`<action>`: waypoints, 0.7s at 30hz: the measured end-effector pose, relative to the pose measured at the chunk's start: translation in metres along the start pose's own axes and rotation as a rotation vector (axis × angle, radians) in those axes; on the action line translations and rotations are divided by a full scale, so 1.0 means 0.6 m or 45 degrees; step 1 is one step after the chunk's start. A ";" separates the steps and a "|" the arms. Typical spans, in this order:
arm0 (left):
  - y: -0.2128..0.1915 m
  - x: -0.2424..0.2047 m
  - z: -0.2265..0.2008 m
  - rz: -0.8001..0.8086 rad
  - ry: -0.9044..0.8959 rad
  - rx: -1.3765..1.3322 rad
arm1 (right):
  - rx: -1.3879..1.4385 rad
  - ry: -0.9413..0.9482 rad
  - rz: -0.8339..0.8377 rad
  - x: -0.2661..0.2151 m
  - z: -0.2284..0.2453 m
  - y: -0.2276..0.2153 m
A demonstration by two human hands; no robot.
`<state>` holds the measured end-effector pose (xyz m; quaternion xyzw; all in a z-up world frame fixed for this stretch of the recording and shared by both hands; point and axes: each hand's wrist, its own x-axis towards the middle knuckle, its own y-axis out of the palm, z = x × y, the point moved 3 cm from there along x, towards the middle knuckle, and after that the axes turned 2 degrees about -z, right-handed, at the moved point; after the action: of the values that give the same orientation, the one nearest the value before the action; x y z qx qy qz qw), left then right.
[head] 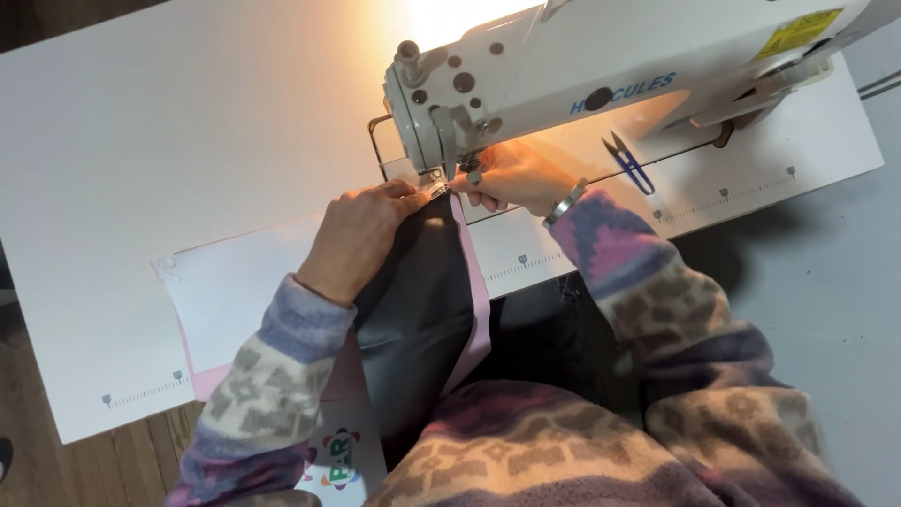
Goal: Sewing pieces of black and pink synthetic leather material together using an industrial sewing machine.
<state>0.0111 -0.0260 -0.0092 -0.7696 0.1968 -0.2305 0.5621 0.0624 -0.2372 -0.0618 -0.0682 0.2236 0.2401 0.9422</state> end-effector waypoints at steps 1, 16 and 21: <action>0.003 0.002 0.003 -0.001 0.007 0.001 | 0.001 -0.002 -0.006 0.003 -0.003 -0.005; 0.072 -0.043 -0.119 -0.273 0.404 0.537 | -1.304 -0.178 0.015 0.094 -0.110 -0.065; 0.049 -0.036 -0.102 -0.290 0.365 0.172 | -1.303 -0.494 -0.064 0.084 -0.062 -0.066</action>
<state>-0.0429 -0.0699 -0.0244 -0.7066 0.1707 -0.4124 0.5491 0.1063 -0.2593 -0.1170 -0.4775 -0.1014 0.3038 0.8182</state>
